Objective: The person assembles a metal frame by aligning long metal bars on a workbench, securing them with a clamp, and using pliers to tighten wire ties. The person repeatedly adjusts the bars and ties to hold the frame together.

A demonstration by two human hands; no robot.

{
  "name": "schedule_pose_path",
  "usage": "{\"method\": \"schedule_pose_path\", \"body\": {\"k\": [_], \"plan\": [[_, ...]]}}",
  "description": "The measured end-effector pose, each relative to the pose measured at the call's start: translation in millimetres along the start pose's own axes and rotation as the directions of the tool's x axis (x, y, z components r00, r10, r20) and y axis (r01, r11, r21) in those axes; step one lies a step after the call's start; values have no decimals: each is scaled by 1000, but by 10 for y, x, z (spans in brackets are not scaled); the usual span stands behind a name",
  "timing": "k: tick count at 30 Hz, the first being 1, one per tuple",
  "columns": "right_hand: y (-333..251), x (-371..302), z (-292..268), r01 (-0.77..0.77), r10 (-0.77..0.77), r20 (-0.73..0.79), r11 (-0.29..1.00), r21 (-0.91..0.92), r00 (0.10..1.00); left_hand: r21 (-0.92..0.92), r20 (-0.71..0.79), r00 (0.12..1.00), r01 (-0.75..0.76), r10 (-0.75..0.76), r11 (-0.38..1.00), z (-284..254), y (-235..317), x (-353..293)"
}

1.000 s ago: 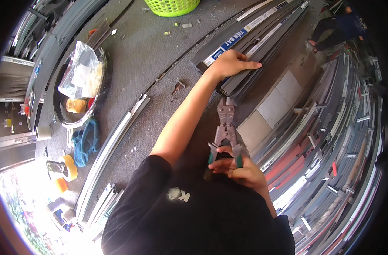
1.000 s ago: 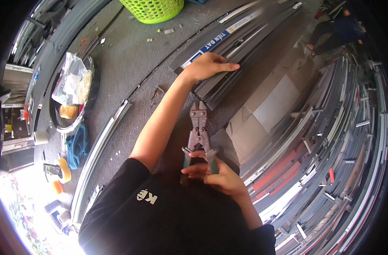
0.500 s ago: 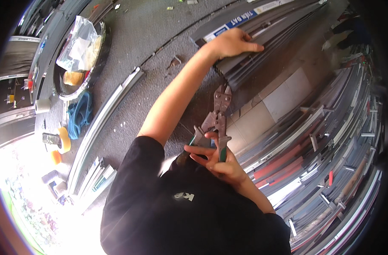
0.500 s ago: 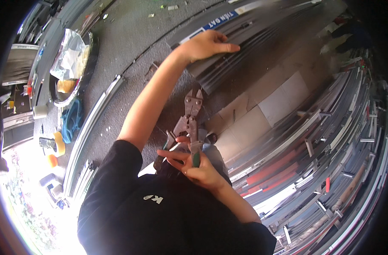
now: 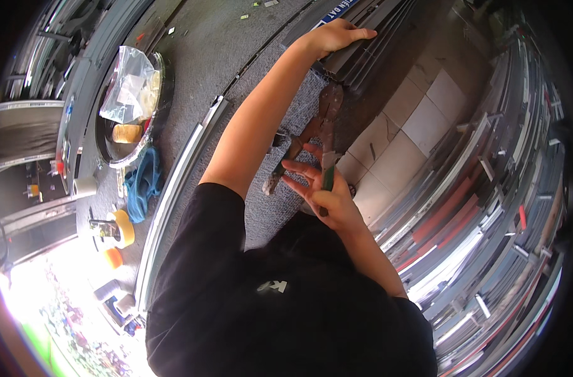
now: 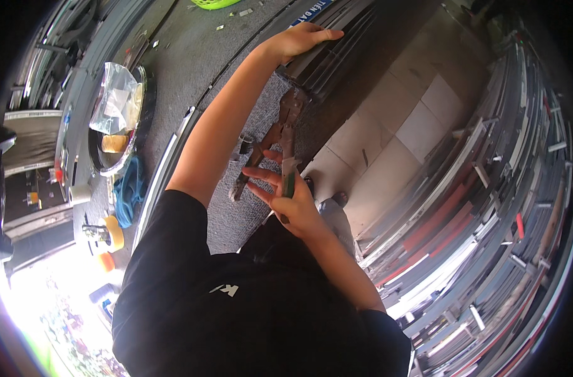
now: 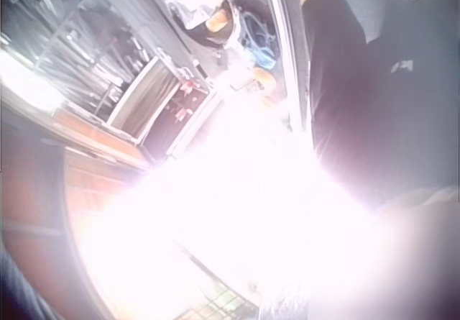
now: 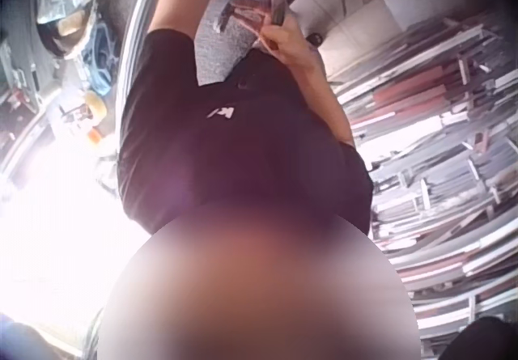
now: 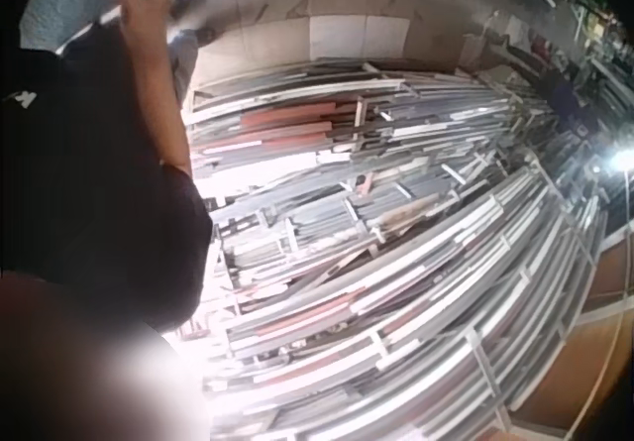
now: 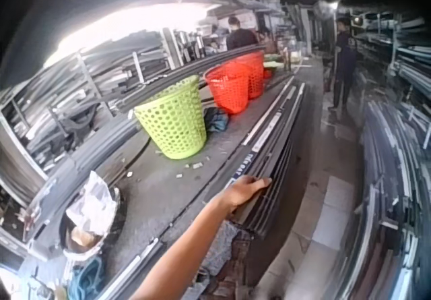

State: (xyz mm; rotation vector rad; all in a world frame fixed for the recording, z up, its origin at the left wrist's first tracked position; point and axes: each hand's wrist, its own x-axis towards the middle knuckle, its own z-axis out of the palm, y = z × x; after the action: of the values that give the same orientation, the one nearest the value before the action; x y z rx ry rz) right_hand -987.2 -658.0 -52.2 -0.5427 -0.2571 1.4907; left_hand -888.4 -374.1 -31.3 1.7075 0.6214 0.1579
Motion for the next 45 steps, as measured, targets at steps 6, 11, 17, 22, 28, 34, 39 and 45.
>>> {"method": "schedule_pose_path", "body": {"k": [6, 11, 17, 22, 28, 34, 39, 45], "plan": [[139, 178, 62, 63, -68, 65, 995, 76, 996, 9, -36, 999, 4, -4, 1000, -2, -22, 13], [220, 291, 120, 125, -126, 18, 991, 47, 992, -14, -25, 1000, -20, 19, 1000, -1, -58, 96], [248, 331, 173, 149, -150, 7, 989, 21, 989, -7, 0, 999, -51, 51, 999, 4, -177, 233], [266, 321, 195, 163, -163, -43, 987, -3, 986, 36, -50, 995, -81, 82, 996, 36, -173, 220], [246, 325, 154, 134, -130, -65, 989, 56, 989, 25, -41, 996, -73, 74, 997, 44, -174, 230], [275, 304, 199, 94, -84, -105, 992, 86, 991, 71, -50, 995, -80, 84, 994, 42, -201, 304], [258, 324, 223, 105, -97, -144, 993, 49, 985, 84, -60, 994, -90, 95, 992, 50, -201, 287], [252, 306, 203, 115, -106, -110, 990, 83, 988, 93, -71, 994, -73, 79, 993, 47, -169, 236]]}}
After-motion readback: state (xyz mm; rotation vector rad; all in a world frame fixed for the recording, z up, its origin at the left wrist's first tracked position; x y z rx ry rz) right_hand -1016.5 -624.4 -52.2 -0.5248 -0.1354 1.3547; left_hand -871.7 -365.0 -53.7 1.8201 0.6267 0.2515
